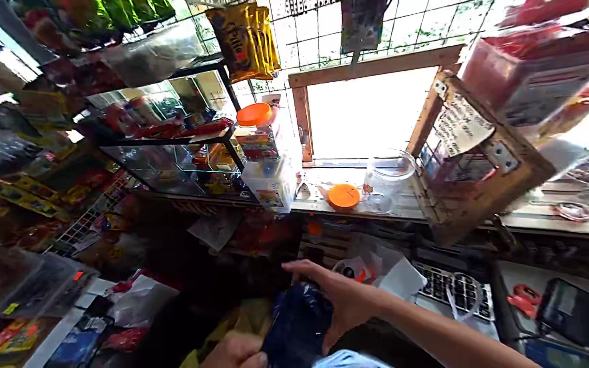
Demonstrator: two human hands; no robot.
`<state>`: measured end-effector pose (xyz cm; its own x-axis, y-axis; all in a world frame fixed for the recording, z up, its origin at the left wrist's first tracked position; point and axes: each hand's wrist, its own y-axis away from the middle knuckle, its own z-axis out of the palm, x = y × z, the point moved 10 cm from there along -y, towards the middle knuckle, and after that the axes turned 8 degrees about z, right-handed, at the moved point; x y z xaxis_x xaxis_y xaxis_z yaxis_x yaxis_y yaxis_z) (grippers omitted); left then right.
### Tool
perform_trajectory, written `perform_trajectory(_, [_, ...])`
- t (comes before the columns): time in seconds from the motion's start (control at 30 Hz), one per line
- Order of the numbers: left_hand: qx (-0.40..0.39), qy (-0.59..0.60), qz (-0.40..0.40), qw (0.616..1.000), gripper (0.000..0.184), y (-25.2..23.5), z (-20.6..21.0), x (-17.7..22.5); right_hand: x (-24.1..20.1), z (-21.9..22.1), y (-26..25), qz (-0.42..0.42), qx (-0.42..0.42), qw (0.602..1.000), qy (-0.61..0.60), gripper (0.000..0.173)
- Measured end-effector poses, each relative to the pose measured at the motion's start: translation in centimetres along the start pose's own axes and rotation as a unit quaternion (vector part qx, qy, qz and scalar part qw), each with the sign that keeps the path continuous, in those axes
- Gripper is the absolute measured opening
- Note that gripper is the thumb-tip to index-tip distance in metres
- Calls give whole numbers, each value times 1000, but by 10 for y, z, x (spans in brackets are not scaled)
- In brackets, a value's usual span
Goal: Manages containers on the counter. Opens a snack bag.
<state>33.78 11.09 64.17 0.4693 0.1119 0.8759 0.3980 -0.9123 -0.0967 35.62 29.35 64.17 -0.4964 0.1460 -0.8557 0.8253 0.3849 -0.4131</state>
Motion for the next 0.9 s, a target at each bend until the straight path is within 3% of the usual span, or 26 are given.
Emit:
perform_trajectory(0.03, [-30, 9, 44, 999, 40, -21, 4, 8, -6, -9, 0, -14, -10, 999, -40, 120])
perform_trajectory(0.1, [-45, 27, 100, 994, 36, -63, 7, 20, -14, -34, 13, -16, 8, 997, -77, 100])
perform_trajectory(0.2, [47, -4, 126, 991, 30, -106, -6, 27, -7, -70, 56, 54, 133, 988, -61, 72])
perform_trajectory(0.27, [88, -27, 149, 985, 31, -123, -10, 37, -2, -92, 86, 106, 231, 966, -35, 74])
perform_trajectory(0.33, [68, -38, 181, 980, 44, -137, 3, 48, -6, -105, 107, 126, 294, 948, 6, 78])
perform_trajectory(0.4, [49, -93, 198, 975, 45, -148, 22, 50, -13, -107, 122, 132, 325, 935, 49, 80])
perform_trajectory(0.5, [65, -105, 196, 973, 22, -160, 26, 50, -26, -106, 133, 135, 353, 918, 120, 79])
perform_trajectory(0.67, [55, -144, 214, 965, 4, -167, 29, 55, -37, -97, 146, 146, 403, 888, 164, 77])
perform_trajectory(0.73, [112, -79, 235, 962, 7, -169, 24, 62, -27, -94, 153, 164, 423, 885, 108, 81])
perform_trajectory(0.83, [163, 14, 222, 961, 9, -172, 26, 62, -16, -84, 149, 201, 389, 895, 88, 93])
perform_trajectory(0.9, [171, -21, 237, 956, 11, -170, 33, 69, -32, -81, 137, 196, 376, 891, 162, 77])
